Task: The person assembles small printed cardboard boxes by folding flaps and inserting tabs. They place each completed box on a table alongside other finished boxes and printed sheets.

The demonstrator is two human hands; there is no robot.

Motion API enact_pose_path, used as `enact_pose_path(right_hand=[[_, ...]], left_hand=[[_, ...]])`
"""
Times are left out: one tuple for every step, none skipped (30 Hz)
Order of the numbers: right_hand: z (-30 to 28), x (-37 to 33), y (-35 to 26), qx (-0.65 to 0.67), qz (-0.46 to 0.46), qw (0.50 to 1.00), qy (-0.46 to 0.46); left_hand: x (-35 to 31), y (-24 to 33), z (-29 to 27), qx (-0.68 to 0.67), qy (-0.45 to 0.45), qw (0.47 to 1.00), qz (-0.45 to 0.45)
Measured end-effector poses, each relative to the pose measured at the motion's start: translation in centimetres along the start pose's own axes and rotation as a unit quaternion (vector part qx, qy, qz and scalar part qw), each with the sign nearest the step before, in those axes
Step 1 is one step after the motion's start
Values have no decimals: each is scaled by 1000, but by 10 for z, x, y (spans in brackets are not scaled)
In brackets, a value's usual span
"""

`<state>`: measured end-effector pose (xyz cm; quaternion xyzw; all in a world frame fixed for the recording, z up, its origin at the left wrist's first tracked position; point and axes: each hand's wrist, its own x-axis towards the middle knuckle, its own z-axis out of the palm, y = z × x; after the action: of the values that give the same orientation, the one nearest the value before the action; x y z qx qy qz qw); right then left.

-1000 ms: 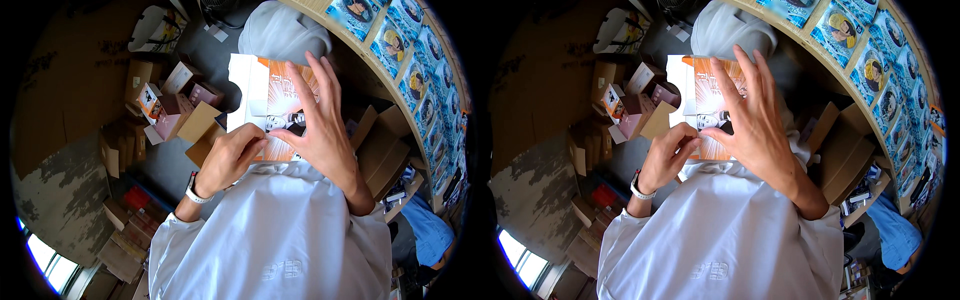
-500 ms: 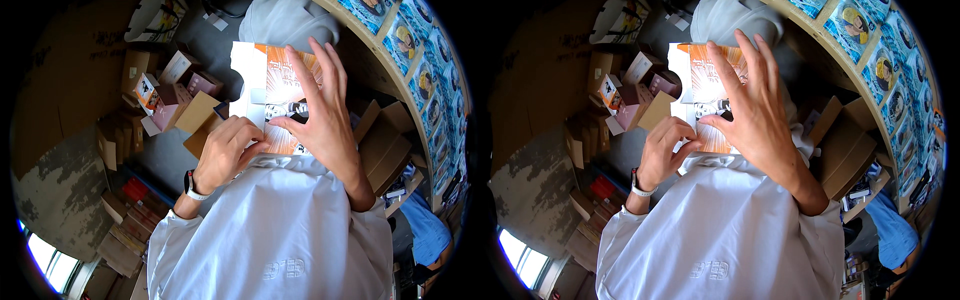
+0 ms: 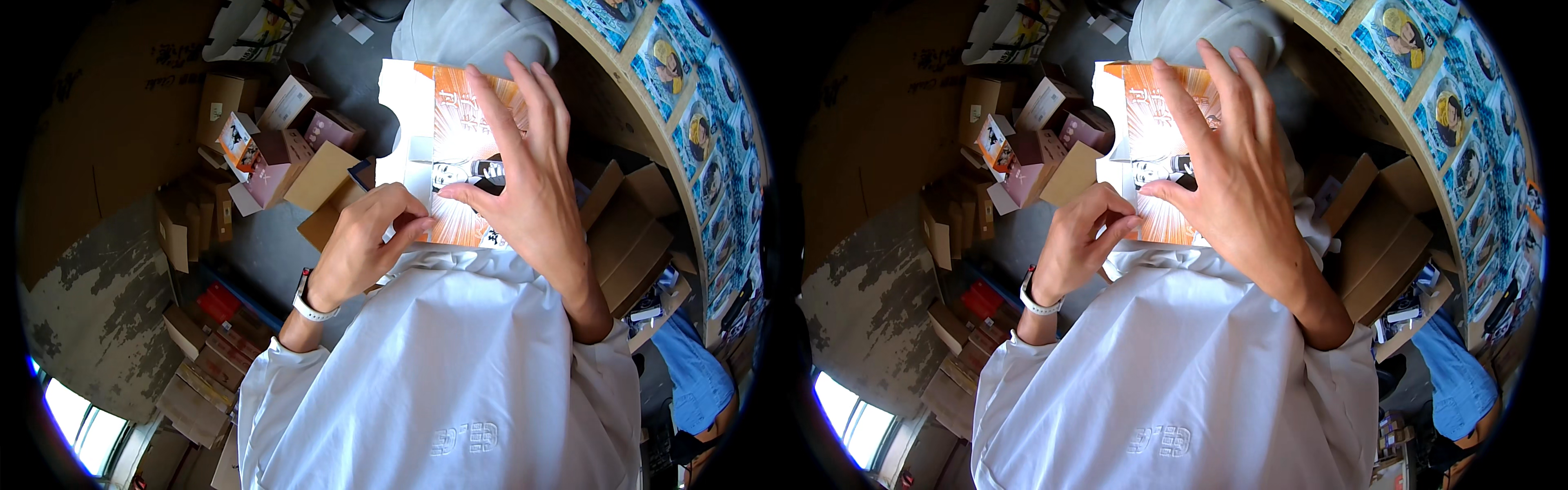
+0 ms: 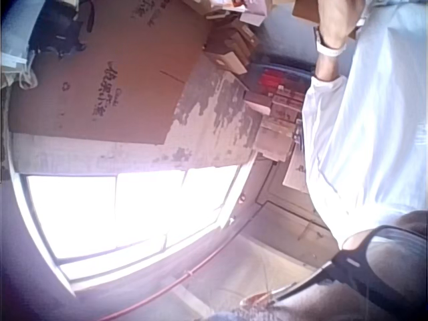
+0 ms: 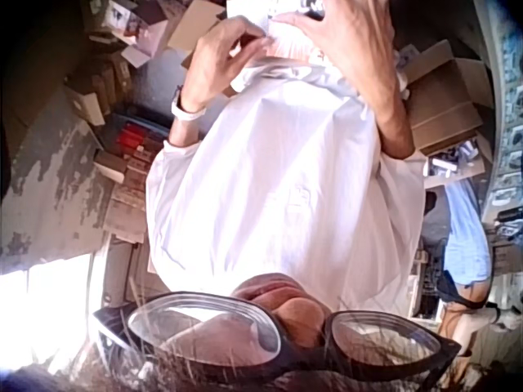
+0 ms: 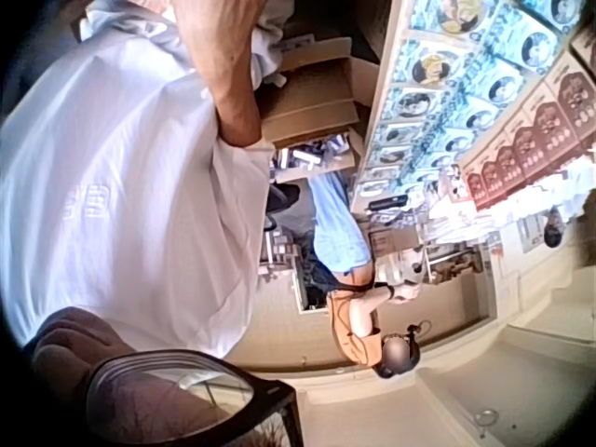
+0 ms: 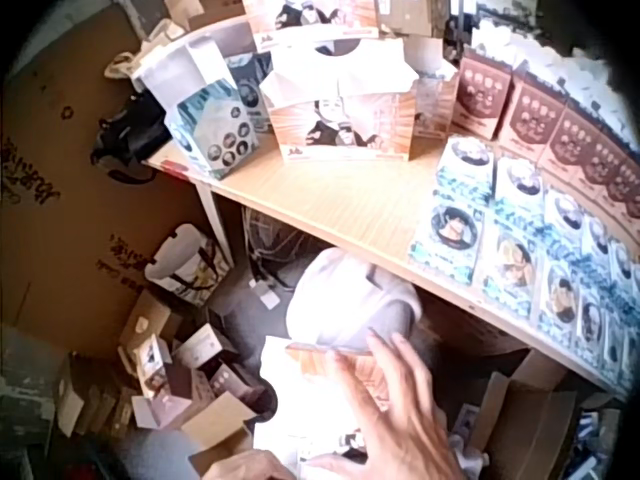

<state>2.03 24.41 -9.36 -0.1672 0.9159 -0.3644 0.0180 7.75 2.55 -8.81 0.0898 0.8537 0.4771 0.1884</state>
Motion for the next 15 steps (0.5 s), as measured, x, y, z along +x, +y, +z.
enact_pose_path(right_hand=[[0,0,0,2,2,1000,-1],[1,0,0,4,4,1000,-1],[1,-1,0,6,6,1000,-2],[1,-1,0,6,5,1000,-2],[1,-1,0,6,3,1000,-1],[1,0,1,5,2,1000,0],[1,0,1,2,0,1000,5],[1,0,1,-1,-2,1000,10],[1,0,2,-3,-5,1000,14],[1,0,2,-4,-3,1000,13],[1,0,1,-5,-1,1000,11],[1,1,1,-5,0,1000,10],[1,1,0,-6,0,1000,9],[1,1,0,-6,0,1000,9],[1,1,0,-8,0,1000,8]], left_hand=[[1,0,-1,19,-1,999,28],[1,-1,-3,38,-3,998,57],[1,-1,-4,71,0,994,87],[1,-1,-5,103,2,988,116],[0,0,-6,135,4,980,146],[0,0,-7,144,7,976,166],[-1,1,-8,153,11,971,186],[-2,2,-8,162,14,965,205],[-2,3,-7,157,19,968,197],[-2,4,-6,152,23,970,188],[-2,4,-5,147,27,972,179],[-4,4,-3,136,42,977,158],[-6,1,-1,125,57,981,137],[-8,0,0,113,73,984,115],[-7,1,-1,114,61,986,103]])
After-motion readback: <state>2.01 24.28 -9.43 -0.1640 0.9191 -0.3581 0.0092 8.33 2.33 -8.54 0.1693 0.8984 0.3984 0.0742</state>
